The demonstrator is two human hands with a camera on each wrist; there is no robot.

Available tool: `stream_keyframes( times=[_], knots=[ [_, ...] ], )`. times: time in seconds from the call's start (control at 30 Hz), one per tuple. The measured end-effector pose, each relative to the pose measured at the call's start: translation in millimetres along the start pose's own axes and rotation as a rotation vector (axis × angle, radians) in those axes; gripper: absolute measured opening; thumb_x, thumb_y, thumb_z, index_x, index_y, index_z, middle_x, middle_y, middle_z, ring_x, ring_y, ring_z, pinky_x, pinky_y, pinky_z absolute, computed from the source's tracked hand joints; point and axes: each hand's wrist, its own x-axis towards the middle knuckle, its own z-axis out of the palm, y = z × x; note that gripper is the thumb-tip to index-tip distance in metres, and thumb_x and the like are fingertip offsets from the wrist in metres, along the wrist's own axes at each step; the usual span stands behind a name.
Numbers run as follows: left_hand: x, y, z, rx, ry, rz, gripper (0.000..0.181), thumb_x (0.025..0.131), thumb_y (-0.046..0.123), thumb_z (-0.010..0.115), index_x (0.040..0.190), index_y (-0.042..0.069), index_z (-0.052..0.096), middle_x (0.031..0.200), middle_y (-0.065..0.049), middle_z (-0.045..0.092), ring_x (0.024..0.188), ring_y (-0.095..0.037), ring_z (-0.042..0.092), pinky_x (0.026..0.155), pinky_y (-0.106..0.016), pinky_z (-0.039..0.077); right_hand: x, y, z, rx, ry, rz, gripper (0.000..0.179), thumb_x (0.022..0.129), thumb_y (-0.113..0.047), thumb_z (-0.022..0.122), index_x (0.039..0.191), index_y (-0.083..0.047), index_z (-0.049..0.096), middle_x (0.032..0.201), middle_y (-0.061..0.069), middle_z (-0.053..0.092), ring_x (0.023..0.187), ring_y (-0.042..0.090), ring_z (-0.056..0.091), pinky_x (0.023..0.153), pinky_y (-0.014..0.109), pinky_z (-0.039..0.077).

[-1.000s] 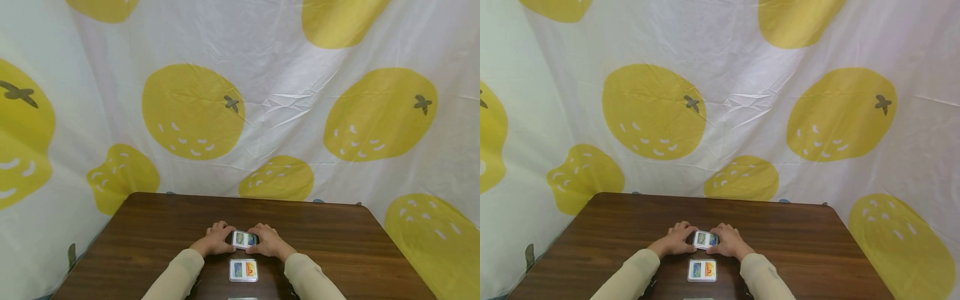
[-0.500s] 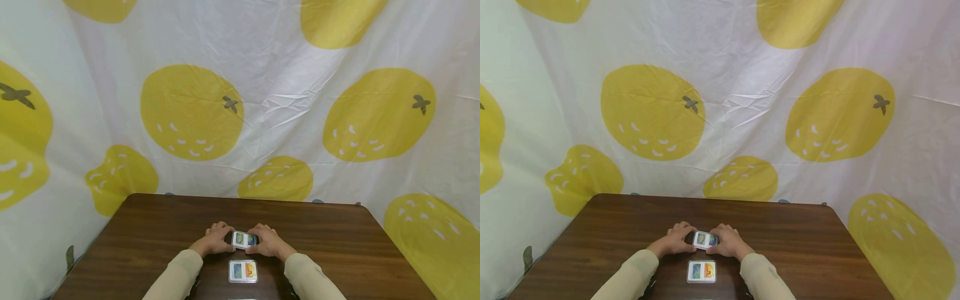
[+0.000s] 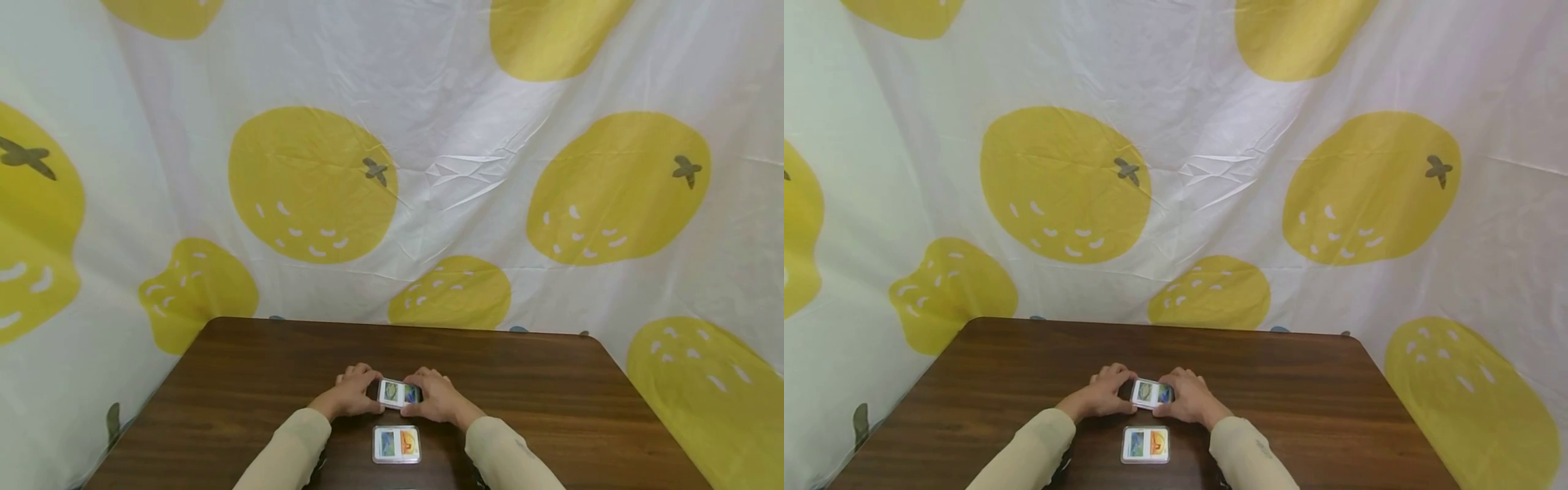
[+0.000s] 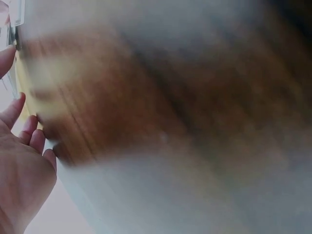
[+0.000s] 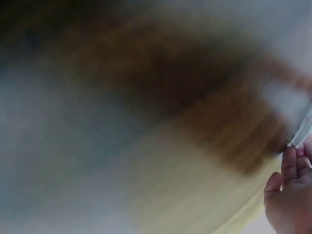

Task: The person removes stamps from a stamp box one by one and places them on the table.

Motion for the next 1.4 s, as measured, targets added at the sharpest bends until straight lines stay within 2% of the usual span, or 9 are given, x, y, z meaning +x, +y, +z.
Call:
stream_keyframes(
  times=[0.27, 0.43, 0.67, 0.9, 1.0, 1.23, 1.4],
  knots=[
    [-0.4, -0.1, 0.4, 0.004, -0.005, 0.014, 0.055, 0.081, 0.034, 0.076, 0.128, 0.011, 0.059, 0.127, -0.01, 0.047, 0.118, -0.033, 0.039, 0.098, -0.053, 0.029, 0.5, -0.9, -2.6, 0.025, -0.024, 0.03, 0.054, 0.08, -0.039, 0.082, 0.122, -0.009, 0.066, 0.112, 0.002, 0.057, 0.104, 0.024, 0.05, 0.092, 0.048, 0.035],
    [-1.3, 1.4, -1.6, -0.003, -0.006, 0.008, 0.053, 0.081, 0.031, 0.077, 0.126, 0.011, 0.06, 0.127, -0.01, 0.047, 0.118, -0.033, 0.039, 0.098, -0.053, 0.029, 1.5, 0.5, -0.1, 0.012, -0.01, 0.007, 0.053, 0.08, -0.04, 0.082, 0.12, -0.009, 0.067, 0.107, 0.0, 0.057, 0.099, 0.021, 0.05, 0.088, 0.045, 0.036],
    [-1.5, 3.3, -1.9, -0.025, -0.008, 0.022, 0.05, 0.079, 0.027, 0.078, 0.122, 0.008, 0.061, 0.124, -0.01, 0.048, 0.114, -0.033, 0.04, 0.095, -0.052, 0.029, 2.2, 1.5, -2.0, 0.051, -0.028, 0.019, 0.052, 0.082, -0.036, 0.081, 0.122, -0.007, 0.066, 0.109, 0.001, 0.056, 0.1, 0.022, 0.049, 0.091, 0.05, 0.035],
    [-1.8, 1.2, -0.8, -0.01, -0.004, 0.034, 0.05, 0.08, 0.028, 0.078, 0.123, 0.009, 0.059, 0.124, -0.009, 0.048, 0.116, -0.033, 0.04, 0.096, -0.051, 0.029, -0.4, 0.5, 2.1, -0.028, 0.025, -0.038, 0.055, 0.08, -0.04, 0.081, 0.121, -0.006, 0.066, 0.109, 0.004, 0.058, 0.1, 0.023, 0.052, 0.086, 0.044, 0.038],
    [-1.2, -0.1, -0.6, -0.007, 0.003, 0.037, 0.051, 0.08, 0.028, 0.078, 0.123, 0.01, 0.059, 0.124, -0.009, 0.048, 0.117, -0.034, 0.04, 0.096, -0.052, 0.03, -1.3, 1.0, 3.8, -0.028, 0.043, -0.048, 0.056, 0.079, -0.041, 0.082, 0.121, -0.007, 0.066, 0.109, 0.004, 0.058, 0.1, 0.023, 0.052, 0.085, 0.043, 0.037],
    [0.0, -1.1, 1.3, -0.006, -0.009, 0.036, 0.051, 0.08, 0.028, 0.08, 0.124, 0.01, 0.06, 0.126, -0.009, 0.047, 0.118, -0.034, 0.039, 0.097, -0.052, 0.03, -2.2, 0.6, -1.9, 0.047, -0.007, -0.015, 0.055, 0.08, -0.038, 0.082, 0.122, -0.007, 0.065, 0.111, 0.003, 0.057, 0.101, 0.024, 0.05, 0.089, 0.048, 0.035],
    [-1.4, -0.9, 2.0, -0.006, -0.011, 0.034, 0.052, 0.08, 0.03, 0.078, 0.124, 0.008, 0.06, 0.126, -0.009, 0.047, 0.119, -0.034, 0.04, 0.097, -0.053, 0.03, -2.1, 1.1, -2.8, 0.045, -0.017, 0.006, 0.056, 0.08, -0.039, 0.082, 0.122, -0.006, 0.065, 0.109, 0.001, 0.056, 0.098, 0.021, 0.051, 0.09, 0.047, 0.036]
  ],
)
